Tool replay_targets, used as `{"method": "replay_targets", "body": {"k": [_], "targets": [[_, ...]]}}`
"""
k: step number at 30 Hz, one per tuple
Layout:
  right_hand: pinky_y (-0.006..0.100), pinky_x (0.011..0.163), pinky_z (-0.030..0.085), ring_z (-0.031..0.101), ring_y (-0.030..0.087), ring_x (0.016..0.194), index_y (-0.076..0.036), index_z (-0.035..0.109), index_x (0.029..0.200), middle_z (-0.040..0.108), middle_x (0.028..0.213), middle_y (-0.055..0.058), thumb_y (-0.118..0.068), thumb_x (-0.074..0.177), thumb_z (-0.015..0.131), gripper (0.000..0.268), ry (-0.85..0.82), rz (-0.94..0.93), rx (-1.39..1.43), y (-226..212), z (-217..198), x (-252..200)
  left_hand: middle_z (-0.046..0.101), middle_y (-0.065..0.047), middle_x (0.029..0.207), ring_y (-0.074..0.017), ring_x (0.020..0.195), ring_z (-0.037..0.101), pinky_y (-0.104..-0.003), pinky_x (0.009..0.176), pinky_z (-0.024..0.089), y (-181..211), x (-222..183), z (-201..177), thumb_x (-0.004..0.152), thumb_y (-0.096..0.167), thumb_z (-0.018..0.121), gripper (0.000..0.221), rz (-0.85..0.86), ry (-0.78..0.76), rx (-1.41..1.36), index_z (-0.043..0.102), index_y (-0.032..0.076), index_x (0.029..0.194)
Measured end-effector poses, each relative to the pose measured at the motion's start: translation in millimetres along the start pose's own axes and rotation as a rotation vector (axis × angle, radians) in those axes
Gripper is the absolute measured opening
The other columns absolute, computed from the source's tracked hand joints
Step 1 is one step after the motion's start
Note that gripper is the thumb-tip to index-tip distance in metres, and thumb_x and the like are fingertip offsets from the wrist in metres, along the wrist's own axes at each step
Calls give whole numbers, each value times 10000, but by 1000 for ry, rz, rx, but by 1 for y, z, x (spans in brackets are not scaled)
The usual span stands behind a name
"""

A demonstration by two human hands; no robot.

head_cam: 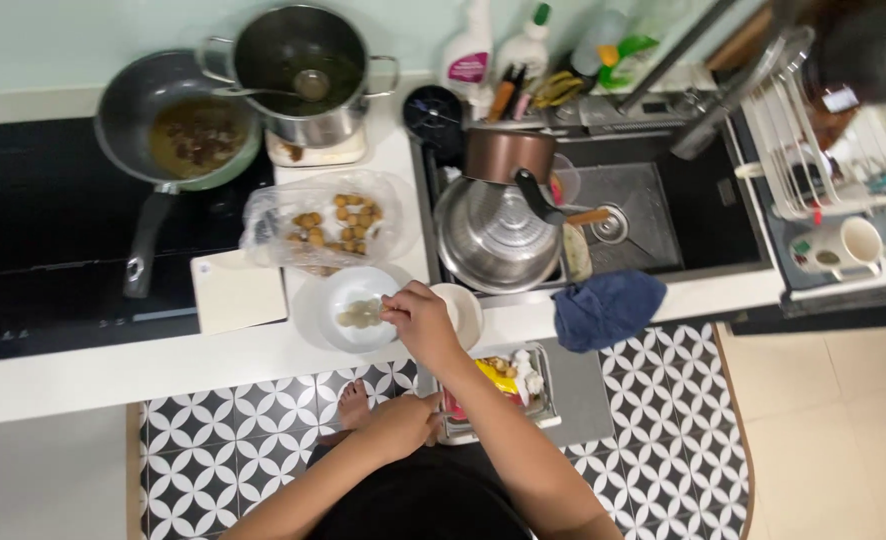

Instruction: Peel longans by hand and place the fruit into a bowl.

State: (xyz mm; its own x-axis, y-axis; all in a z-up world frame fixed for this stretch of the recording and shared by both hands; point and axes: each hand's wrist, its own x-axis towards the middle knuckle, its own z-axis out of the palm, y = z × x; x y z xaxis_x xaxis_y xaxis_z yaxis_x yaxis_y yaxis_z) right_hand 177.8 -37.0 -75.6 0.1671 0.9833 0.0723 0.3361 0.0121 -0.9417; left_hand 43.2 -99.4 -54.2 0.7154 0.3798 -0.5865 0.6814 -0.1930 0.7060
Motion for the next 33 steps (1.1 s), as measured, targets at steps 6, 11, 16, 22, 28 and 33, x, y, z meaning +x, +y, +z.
{"method": "replay_targets", "body": {"k": [6,11,16,22,28,33], "targets": [[361,671,568,691,284,750,-8,761,910,675,861,120,15,850,763,65,15,-134,-162,10,32,14,709,-220,943,-411,936,679,-519,847,488,-57,-32,4,999,333,542,464,2,250,99,533,143,1422],[347,688,585,716,274,767,-16,754,930,685,871,109,49,855,716,106,11,-95,-200,12,37,15,741,-205,919,-434,949,680,-561,937,420,-79,-43,10,973,326,560,431,9,415,136,601,128,1353],[366,675,564,707,296,767,-24,763,941,696,870,117,38,830,733,131,67,-115,-276,-3,36,14,715,-289,927,-524,932,653,-547,833,481,-104,-46,-5,916,366,621,315,216,728,392,654,99,1080],[356,670,569,712,292,763,-39,754,923,700,891,115,56,855,678,139,104,-58,-238,-12,28,9,711,-227,806,-424,824,700,-502,752,536,-12,-81,-147,967,343,554,358,-207,665,-129,653,52,1151],[386,725,557,683,333,833,-35,752,904,675,861,132,46,821,678,137,-77,-120,-314,-12,23,7,706,-209,801,-420,778,688,-510,690,522,-50,23,-215,967,316,656,296,-127,886,118,711,26,952],[410,740,569,681,342,817,-27,729,906,664,930,149,-16,872,673,66,81,5,-182,-15,29,3,738,-182,929,-392,883,712,-508,764,559,-81,106,-244,851,168,712,140,-164,869,314,746,65,939]]}}
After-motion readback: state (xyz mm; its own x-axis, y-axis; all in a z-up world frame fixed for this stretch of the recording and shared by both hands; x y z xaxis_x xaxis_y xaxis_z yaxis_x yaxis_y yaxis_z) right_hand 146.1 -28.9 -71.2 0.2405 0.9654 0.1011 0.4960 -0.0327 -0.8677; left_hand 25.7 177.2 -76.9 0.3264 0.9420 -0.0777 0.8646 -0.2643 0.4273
